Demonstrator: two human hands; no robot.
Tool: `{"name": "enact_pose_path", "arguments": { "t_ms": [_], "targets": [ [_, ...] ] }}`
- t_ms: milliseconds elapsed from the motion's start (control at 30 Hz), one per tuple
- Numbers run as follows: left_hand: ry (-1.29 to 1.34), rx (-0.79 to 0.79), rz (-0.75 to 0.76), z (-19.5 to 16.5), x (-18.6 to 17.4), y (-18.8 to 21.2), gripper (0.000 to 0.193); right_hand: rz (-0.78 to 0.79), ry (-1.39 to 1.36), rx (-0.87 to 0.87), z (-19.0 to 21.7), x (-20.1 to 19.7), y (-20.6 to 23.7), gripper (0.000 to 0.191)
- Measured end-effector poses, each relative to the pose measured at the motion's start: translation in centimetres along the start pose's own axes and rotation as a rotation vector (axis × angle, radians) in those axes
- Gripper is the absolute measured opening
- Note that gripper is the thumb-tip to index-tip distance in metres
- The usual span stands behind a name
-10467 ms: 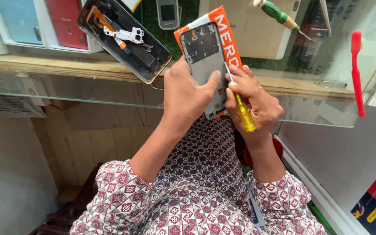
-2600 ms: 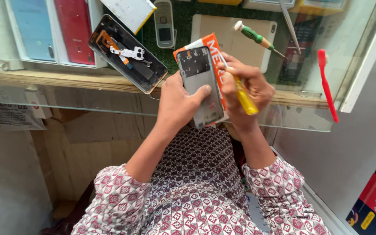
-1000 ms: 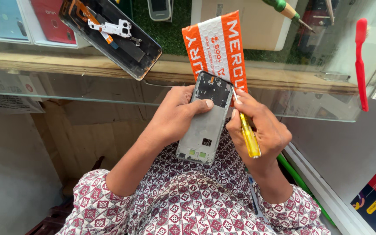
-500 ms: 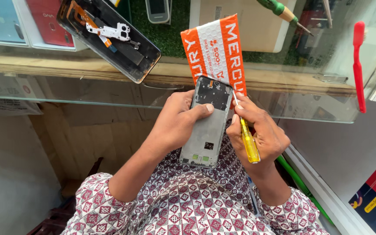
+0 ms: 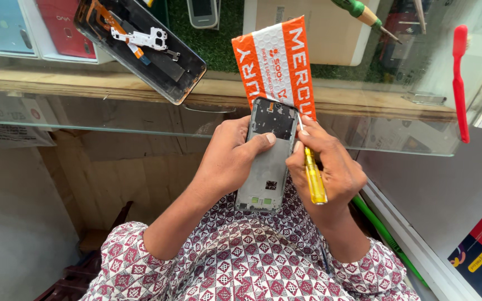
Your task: The person holds a disassembled phone mid-frame and uses a yellow screwdriver and a thin metal pry tool to scrape and pry old adhesive and residue from the frame edges, rotating the frame to work around its perimeter. They briefly set the frame down to reposition the pry tool before continuing to scrape the frame.
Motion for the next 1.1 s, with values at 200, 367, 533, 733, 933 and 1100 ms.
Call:
{"name": "enact_pose_path", "arguments": {
  "t_ms": [200,367,533,733,933,1100],
  "targets": [
    [0.045,-0.02,0.012,0.3,0.0,-0.3,0.02,0.023,-0.014,-0.019,0.6,0.1,-0.3,0.02],
    [0.016,-0.004,0.009,0.1,-0.2,-0.4,0.02,0.028,-0.006,-0.005,0.5,0.0,-0.3,0.018],
    [-0.012,-0.008,0.015,0.0,-0.3,-0.4,0.02,0.018,0.011,-0.034,-0.1,0.4,-0.1,0.018],
    [0.001,-0.005,0.03,0.3,-0.3,-0.7,0.02,0.025,-0.017,-0.06,-0.4,0.3,0.0,0.018],
    [0.08,-0.021,0.063,0.8,-0.2,-0.9,0.021,0.031,-0.043,-0.053,-0.8,-0.1,-0.3,0.018],
    [0.04,-0.027,0.079,0.9,-0.2,-0.8,0.02,0.037,-0.059,-0.079,-1.0,0.0,-0.1,0.019]
  ]
}}
Point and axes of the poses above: each hand's wrist, its own y-axis away from the middle knuckle, its own x-axis out of the palm, z = x × y, the point moved 6 cm from there along -y, towards the middle knuckle, and after that the axes turned 14 degrees about -y, right-handed, at the moved point
